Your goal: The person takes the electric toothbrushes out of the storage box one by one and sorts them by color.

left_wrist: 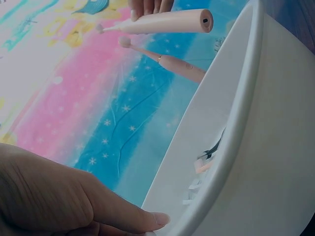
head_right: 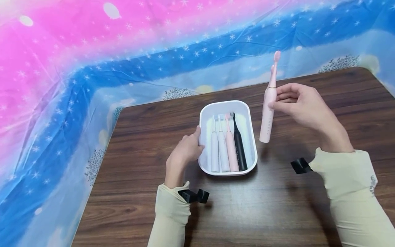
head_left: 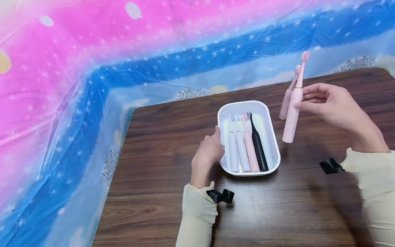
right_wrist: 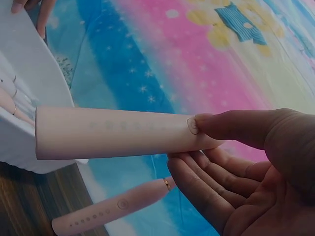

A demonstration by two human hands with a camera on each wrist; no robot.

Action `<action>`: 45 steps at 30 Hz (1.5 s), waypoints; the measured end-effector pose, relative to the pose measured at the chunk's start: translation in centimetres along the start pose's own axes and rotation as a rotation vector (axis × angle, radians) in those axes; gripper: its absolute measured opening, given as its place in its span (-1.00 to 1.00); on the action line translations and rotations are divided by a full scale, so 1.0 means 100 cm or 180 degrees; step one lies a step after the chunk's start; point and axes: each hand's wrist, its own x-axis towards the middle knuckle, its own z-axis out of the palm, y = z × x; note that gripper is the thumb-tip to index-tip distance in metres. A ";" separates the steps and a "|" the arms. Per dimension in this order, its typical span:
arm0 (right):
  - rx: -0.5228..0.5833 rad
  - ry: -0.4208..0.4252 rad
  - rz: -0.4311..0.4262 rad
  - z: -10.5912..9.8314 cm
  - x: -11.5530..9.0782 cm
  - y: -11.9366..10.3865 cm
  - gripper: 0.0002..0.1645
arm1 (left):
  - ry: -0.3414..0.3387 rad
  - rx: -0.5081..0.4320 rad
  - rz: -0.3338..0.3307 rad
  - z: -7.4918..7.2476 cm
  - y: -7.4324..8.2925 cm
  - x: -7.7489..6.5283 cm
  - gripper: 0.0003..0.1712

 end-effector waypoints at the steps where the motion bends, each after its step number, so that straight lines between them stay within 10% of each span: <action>1: -0.0004 0.0029 -0.0004 -0.001 0.000 0.001 -0.36 | -0.0005 -0.0003 0.0001 0.000 0.000 0.000 -0.24; 45: -0.0049 0.1592 -0.0239 0.015 0.029 0.060 -0.55 | 0.0017 -0.0009 -0.0058 0.002 -0.001 0.000 -0.25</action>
